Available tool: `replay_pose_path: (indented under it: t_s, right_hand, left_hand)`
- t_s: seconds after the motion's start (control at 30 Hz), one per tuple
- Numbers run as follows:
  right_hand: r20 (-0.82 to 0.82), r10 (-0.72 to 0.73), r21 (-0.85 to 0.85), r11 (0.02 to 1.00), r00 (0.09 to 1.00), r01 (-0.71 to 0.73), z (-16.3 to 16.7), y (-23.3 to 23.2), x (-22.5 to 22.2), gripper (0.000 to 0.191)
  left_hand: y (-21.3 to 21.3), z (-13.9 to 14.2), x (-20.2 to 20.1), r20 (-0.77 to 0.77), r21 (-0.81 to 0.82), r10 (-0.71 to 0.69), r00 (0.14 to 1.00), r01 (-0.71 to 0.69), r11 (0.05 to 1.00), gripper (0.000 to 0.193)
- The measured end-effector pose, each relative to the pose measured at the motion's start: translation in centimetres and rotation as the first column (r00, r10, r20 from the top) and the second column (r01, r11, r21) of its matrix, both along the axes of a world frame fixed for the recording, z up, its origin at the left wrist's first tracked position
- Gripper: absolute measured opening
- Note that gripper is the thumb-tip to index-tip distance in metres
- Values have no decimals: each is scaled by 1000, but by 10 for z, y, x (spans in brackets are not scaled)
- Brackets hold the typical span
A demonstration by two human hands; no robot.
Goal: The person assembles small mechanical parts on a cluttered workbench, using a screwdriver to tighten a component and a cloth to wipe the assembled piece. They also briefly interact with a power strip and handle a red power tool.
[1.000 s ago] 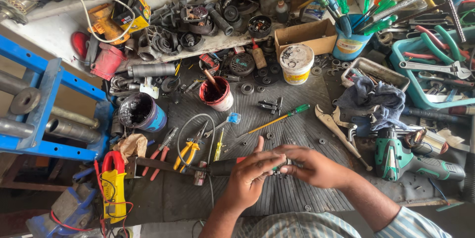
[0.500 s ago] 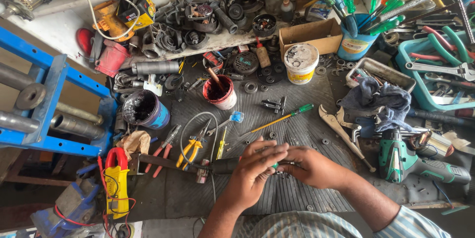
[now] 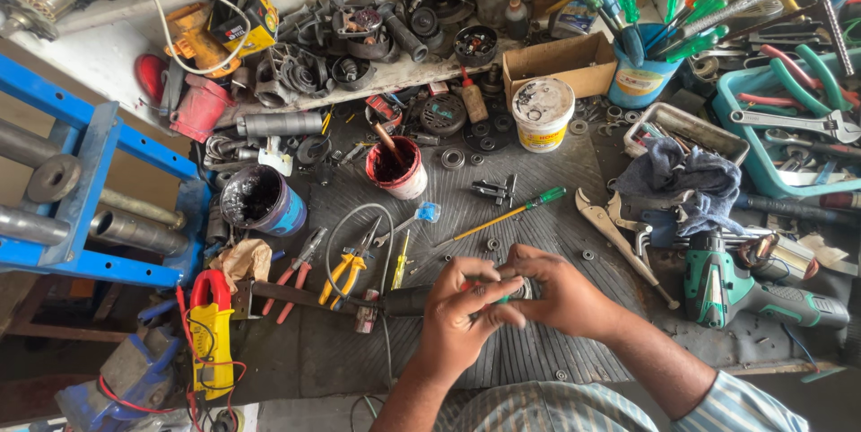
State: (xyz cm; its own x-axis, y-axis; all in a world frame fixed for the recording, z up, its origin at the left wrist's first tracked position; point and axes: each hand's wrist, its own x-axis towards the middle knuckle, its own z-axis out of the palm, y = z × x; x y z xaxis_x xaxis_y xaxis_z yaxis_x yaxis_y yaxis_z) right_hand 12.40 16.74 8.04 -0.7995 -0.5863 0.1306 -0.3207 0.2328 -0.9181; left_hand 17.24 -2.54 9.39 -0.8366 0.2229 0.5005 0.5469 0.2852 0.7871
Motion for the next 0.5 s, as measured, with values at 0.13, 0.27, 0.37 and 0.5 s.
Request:
replay_pose_path:
  t_s: [0.13, 0.27, 0.37, 0.5]
  right_hand:
    - [-141, 75, -142, 985, 987, -95, -1, 1, 3, 27]
    - [-95, 74, -130, 988, 993, -86, -8, 5, 5, 27]
    - [-81, 2, -87, 996, 997, -9, -14, 1, 3, 28]
    - [-81, -5, -85, 996, 997, -2, -16, -3, 3, 31]
  left_hand:
    - [-2, 1, -3, -57, -111, 25, 998, -32, 993, 38]
    - [-9, 1, -3, -246, -266, 14, 969, -81, 961, 39]
    - [-3, -5, 1, -63, -87, -9, 998, 4, 996, 41]
    - [4, -11, 2, -85, -19, 8, 996, -9, 1000, 32]
